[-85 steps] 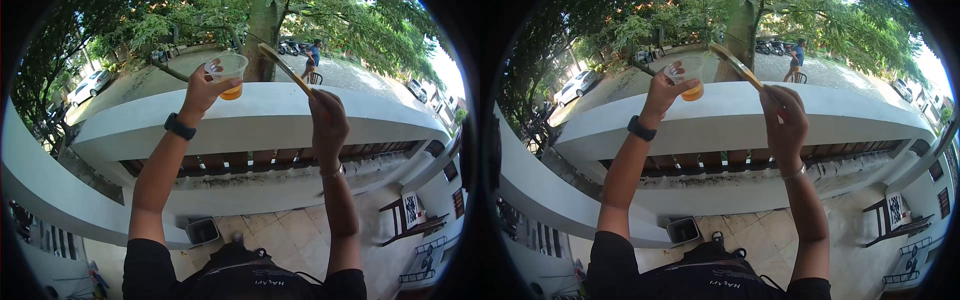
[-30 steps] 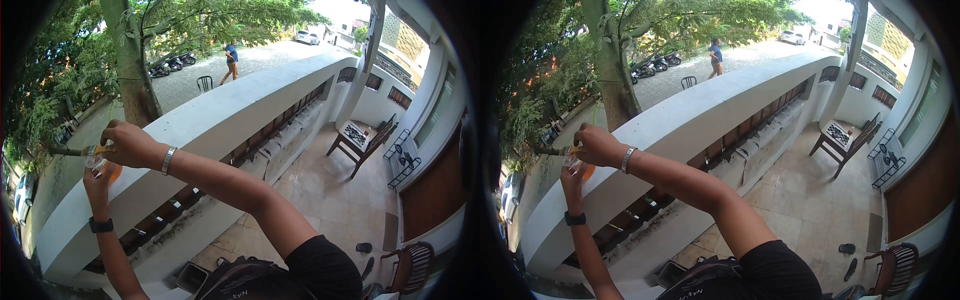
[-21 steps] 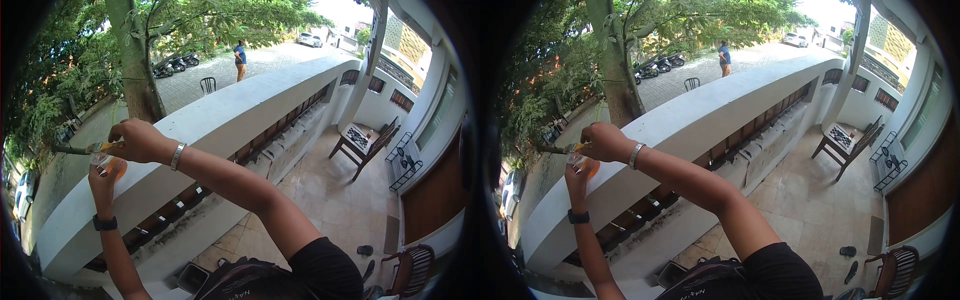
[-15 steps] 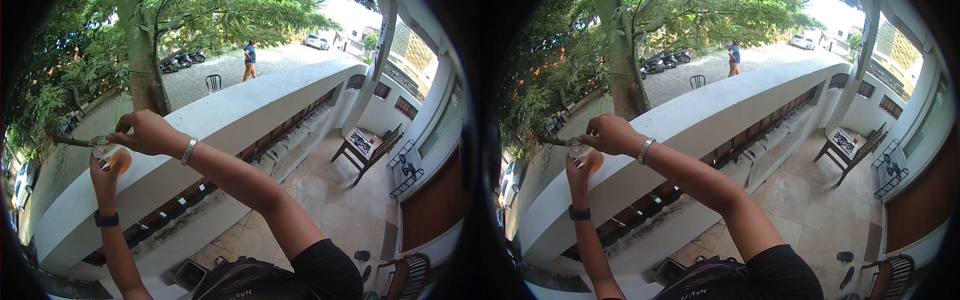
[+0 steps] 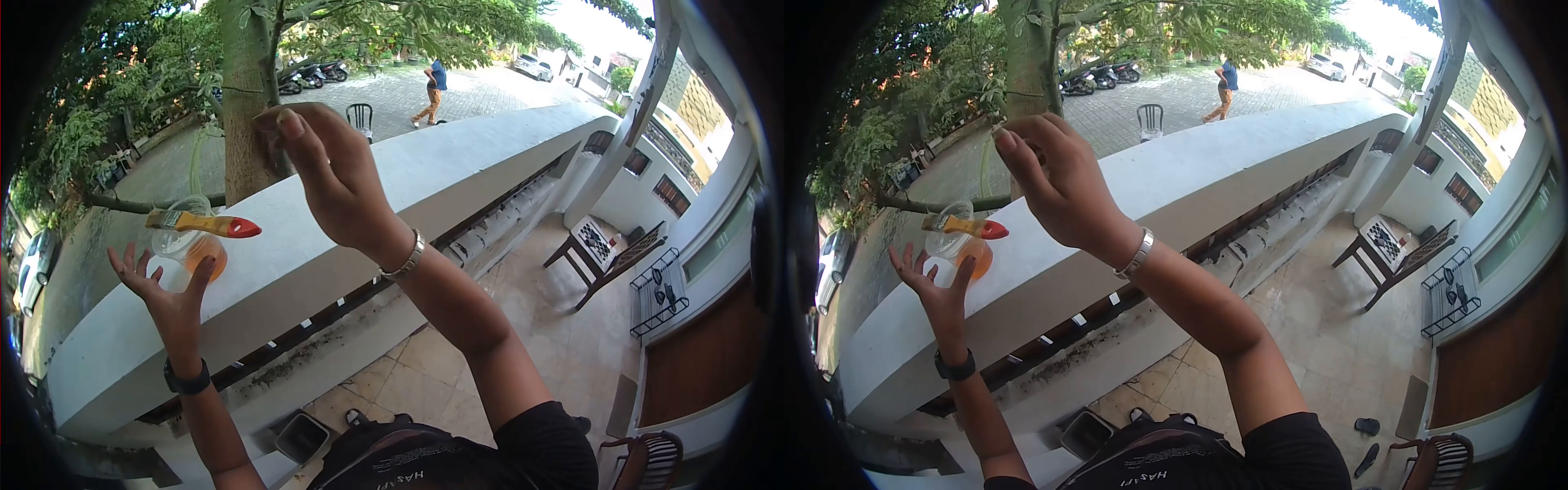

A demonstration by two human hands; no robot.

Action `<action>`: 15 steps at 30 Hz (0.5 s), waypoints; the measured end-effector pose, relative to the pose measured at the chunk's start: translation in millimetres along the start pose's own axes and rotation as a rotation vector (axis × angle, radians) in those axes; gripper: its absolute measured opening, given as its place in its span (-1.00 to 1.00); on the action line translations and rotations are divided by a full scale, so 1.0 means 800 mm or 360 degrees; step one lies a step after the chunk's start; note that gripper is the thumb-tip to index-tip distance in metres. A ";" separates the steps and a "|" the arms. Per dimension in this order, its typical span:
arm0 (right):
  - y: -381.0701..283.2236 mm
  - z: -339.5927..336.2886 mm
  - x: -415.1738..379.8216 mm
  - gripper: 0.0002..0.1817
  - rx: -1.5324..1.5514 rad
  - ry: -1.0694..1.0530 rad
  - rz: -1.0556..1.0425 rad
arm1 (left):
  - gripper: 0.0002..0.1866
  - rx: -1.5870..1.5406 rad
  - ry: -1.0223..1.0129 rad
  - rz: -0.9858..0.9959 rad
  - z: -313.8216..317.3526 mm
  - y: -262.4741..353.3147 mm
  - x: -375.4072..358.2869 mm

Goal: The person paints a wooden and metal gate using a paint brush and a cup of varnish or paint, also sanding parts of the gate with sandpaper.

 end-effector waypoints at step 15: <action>0.020 -0.132 -0.365 -0.57 -0.0168 0.0308 0.0655 | -0.19 -0.1823 -0.0182 0.0825 -0.027 0.149 -0.056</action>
Point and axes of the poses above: each hand's wrist, its own x-axis towards the middle knuckle, its own z-axis out of the palm, y = z × x, the point moved 5 cm from there along x, towards the middle knuckle, and after that the axes turned 3 degrees about -y, right-handed, at the moved point
